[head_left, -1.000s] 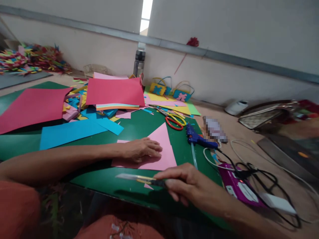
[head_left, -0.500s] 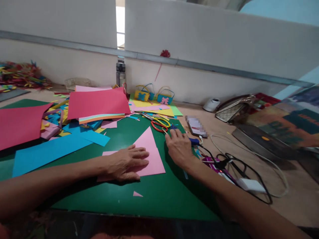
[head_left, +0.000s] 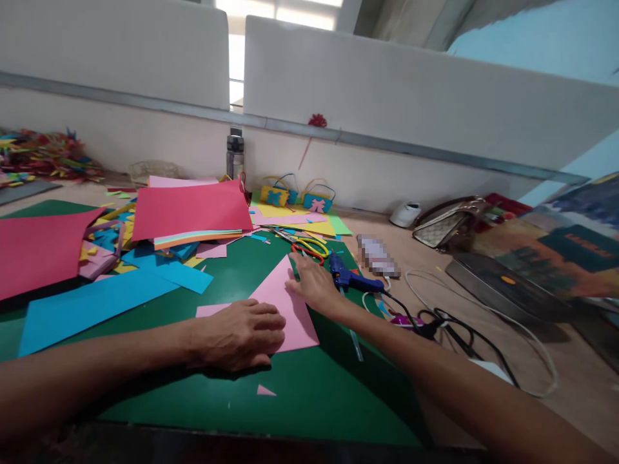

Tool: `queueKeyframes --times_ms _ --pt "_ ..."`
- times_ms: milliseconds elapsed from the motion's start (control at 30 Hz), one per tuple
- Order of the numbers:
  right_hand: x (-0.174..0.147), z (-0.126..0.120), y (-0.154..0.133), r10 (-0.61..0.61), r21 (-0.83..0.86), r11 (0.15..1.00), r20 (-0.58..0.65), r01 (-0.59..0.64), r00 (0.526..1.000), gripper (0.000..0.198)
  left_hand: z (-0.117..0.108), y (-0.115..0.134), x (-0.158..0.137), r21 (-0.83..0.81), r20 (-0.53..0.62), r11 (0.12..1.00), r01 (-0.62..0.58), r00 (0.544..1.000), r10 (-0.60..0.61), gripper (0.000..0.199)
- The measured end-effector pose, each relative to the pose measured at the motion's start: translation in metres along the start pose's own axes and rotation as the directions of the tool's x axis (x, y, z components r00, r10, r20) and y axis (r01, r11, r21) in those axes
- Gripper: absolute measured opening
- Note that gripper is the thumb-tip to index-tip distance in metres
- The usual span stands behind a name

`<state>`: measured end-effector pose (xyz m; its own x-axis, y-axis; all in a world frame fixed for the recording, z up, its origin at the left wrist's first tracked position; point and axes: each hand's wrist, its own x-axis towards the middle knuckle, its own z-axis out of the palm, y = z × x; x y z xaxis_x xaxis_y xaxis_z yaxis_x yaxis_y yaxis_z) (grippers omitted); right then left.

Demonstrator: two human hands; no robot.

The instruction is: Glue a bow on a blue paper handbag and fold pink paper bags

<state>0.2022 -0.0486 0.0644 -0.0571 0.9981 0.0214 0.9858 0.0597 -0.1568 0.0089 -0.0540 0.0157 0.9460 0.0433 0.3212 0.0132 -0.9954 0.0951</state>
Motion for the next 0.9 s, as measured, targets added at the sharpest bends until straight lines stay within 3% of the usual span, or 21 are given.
queueKeyframes --times_ms 67,233,367,467,567,633,767,900 --pt "-0.006 -0.005 -0.001 -0.035 -0.009 0.999 0.006 0.036 0.999 0.05 0.001 0.0 -0.001 0.002 -0.004 1.0 -0.004 1.0 0.004 0.021" --pt "-0.02 -0.014 0.003 -0.147 0.036 0.989 0.219 0.143 0.965 0.04 -0.001 0.003 0.0 0.072 0.005 0.997 0.002 1.0 -0.002 0.022" --pt "-0.022 -0.013 0.01 -0.184 0.112 0.981 0.289 0.158 0.939 0.017 -0.009 0.01 0.002 0.215 -0.028 0.977 -0.002 1.0 0.008 0.021" --pt "-0.012 -0.015 0.017 -0.205 0.19 0.97 0.306 0.151 0.93 0.027 -0.013 0.014 -0.001 0.283 -0.123 0.958 -0.038 0.99 0.075 0.023" --pt "0.013 -0.022 0.025 -0.142 0.232 0.969 0.227 0.088 0.964 0.021 -0.015 0.018 -0.005 0.266 -0.168 0.955 -0.13 0.969 0.179 0.025" --pt "0.034 -0.03 0.03 -0.057 0.239 0.971 0.143 0.022 0.988 0.016 -0.014 0.019 -0.006 0.223 -0.152 0.963 -0.15 0.971 0.186 0.025" --pt "0.073 -0.043 0.036 0.109 0.165 0.981 -0.025 -0.103 0.994 0.023 -0.006 0.019 -0.004 0.084 -0.059 0.996 0.023 0.998 -0.018 0.024" --pt "0.079 -0.051 0.034 0.165 -0.007 0.986 -0.167 -0.168 0.972 0.033 0.0 0.017 -0.003 -0.007 0.035 0.983 0.183 0.982 -0.183 0.032"
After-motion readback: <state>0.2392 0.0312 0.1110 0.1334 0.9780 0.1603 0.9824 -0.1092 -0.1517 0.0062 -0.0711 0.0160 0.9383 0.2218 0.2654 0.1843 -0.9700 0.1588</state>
